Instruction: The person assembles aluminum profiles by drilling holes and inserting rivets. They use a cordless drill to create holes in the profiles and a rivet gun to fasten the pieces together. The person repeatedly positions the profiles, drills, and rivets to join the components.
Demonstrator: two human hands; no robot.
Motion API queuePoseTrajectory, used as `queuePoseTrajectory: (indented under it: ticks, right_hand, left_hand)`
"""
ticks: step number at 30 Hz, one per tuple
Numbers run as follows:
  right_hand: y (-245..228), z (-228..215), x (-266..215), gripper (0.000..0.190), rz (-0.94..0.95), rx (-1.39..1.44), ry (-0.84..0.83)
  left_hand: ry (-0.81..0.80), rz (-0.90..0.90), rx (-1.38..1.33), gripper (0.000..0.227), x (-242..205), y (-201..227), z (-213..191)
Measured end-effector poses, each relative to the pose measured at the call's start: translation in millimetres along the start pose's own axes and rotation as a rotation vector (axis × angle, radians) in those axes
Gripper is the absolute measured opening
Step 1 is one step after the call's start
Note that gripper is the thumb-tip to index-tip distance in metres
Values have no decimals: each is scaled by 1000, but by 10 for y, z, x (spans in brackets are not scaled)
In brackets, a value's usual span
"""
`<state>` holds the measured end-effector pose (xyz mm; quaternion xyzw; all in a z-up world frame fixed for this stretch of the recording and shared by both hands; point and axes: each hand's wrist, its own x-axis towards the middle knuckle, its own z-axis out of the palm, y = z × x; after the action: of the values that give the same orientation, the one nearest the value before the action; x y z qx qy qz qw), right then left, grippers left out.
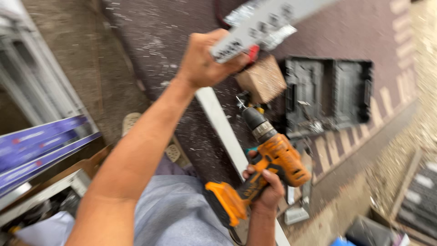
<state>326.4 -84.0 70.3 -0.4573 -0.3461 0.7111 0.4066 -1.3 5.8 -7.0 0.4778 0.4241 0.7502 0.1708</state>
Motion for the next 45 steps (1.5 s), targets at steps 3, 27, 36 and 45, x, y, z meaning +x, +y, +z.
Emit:
queuePoseTrajectory:
  ticks: [3, 27, 36, 45]
  right_hand:
    - [-697, -213, -286, 79, -197, -81, -4]
    - [-1364, -1346, 1135, 24, -657, -1319, 184]
    - [-525, 1305, 4152, 34, -740, -1683, -90]
    - [-147, 1466, 4072, 16, -532, -2157, -68]
  left_hand:
    - [12, 37, 14, 36, -34, -39, -24]
    - [-1, -77, -30, 39, 19, 14, -31]
    - [8, -83, 24, 31, 59, 189, -103]
    - [-13, -124, 27, 34, 56, 235, -139]
